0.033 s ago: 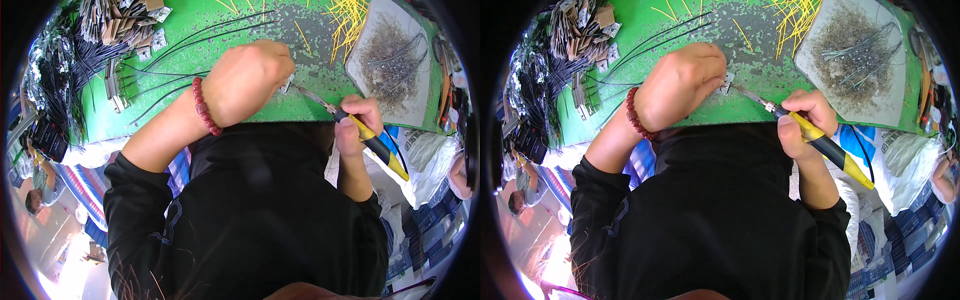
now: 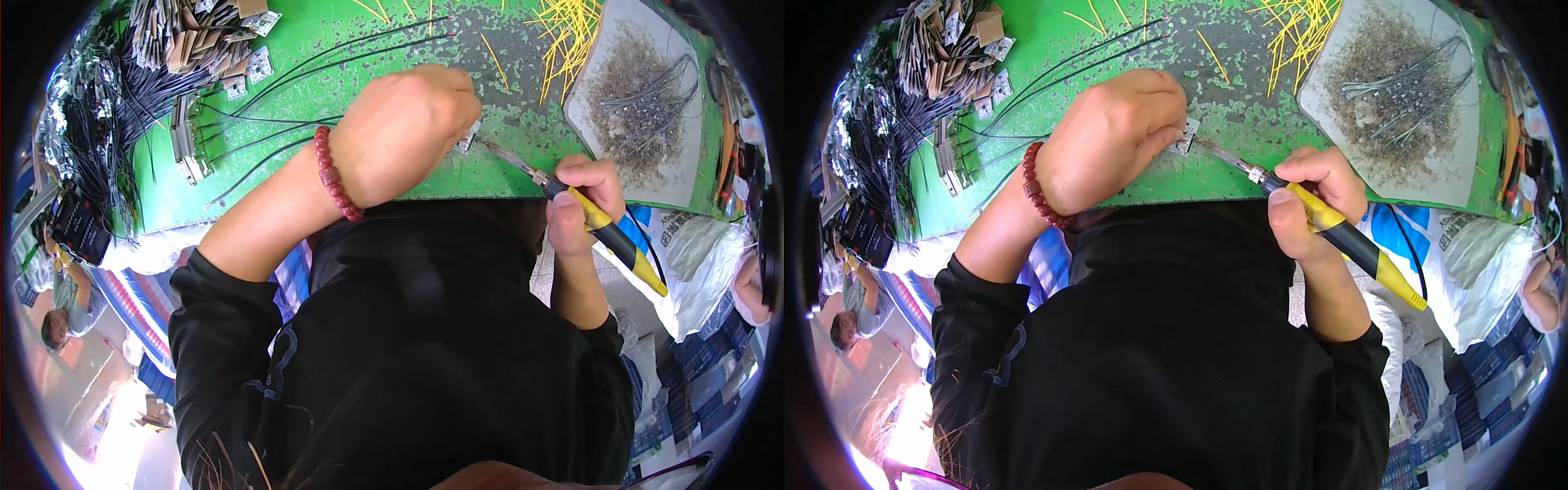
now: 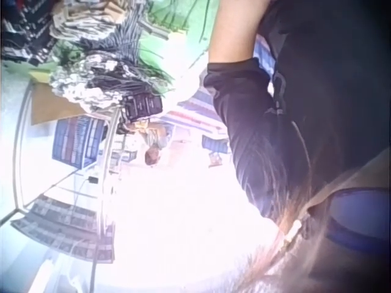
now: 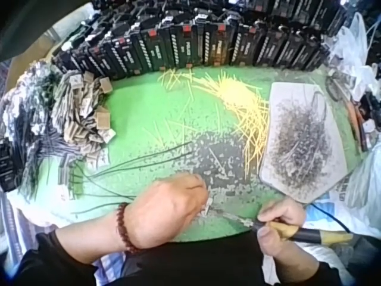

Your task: The person solders wires onto a circuit board using a soldering iron, retrieves a toy car body, and solders the wiring connections.

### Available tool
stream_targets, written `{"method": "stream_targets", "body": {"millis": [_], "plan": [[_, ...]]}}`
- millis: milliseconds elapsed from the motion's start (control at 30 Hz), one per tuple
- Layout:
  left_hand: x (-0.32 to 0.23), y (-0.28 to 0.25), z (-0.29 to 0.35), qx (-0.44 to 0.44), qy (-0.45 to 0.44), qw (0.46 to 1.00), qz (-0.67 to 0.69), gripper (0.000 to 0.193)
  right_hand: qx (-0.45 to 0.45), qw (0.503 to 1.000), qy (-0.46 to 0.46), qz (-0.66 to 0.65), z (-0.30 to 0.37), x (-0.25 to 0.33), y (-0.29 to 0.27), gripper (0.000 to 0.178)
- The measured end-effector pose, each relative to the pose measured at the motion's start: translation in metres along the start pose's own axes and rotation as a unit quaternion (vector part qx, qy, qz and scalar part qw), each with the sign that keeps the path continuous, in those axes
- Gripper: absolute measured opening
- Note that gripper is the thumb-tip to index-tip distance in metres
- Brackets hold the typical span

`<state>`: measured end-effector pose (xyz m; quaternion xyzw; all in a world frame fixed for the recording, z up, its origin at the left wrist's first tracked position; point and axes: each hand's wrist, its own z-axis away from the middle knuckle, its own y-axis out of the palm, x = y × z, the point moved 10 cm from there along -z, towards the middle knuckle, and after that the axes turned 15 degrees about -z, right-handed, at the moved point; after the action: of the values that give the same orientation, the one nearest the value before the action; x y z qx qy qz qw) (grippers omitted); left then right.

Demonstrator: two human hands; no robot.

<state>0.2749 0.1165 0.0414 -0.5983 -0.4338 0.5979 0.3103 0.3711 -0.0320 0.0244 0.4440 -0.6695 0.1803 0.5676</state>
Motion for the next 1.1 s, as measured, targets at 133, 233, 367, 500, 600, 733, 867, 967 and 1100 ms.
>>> {"method": "stream_targets", "body": {"millis": [133,233,367,500,600,733,867,967,1100], "plan": [[0.001,0.001,-0.001,0.008,-0.008,1.000,0.003,0.007,0.011,0.999,0.006,0.043,-0.001,0.001,0.003,0.026],[0.002,0.002,-0.002,0.009,-0.008,1.000,0.003,0.007,0.022,0.998,0.009,0.053,-0.001,0.000,0.004,0.023],[0.002,0.001,-0.002,0.005,-0.008,1.000,0.007,0.007,0.031,0.997,0.008,0.068,-0.004,-0.001,0.007,0.019],[0.003,0.002,-0.002,0.006,-0.011,1.000,0.010,0.008,0.009,1.000,-0.016,0.020,-0.002,0.004,0.002,0.021],[0.002,0.001,-0.002,0.005,-0.009,1.000,0.012,0.008,-0.022,0.999,-0.006,-0.042,0.002,0.000,-0.007,0.025],[0.002,0.003,-0.003,0.018,-0.008,1.000,-0.006,0.009,0.005,1.000,-0.007,0.025,0.002,0.000,-0.002,0.029],[-0.001,0.006,-0.008,0.049,-0.001,0.998,-0.032,0.009,-0.007,1.000,-0.017,0.001,0.001,-0.001,-0.004,0.030],[-0.005,0.007,-0.012,0.059,0.024,0.996,-0.056,0.010,-0.004,1.000,-0.016,0.011,0.001,0.001,-0.001,0.029],[-0.007,0.009,-0.014,0.078,0.034,0.993,-0.078,0.010,0.010,0.999,-0.018,0.034,-0.002,0.003,0.004,0.027]]}}
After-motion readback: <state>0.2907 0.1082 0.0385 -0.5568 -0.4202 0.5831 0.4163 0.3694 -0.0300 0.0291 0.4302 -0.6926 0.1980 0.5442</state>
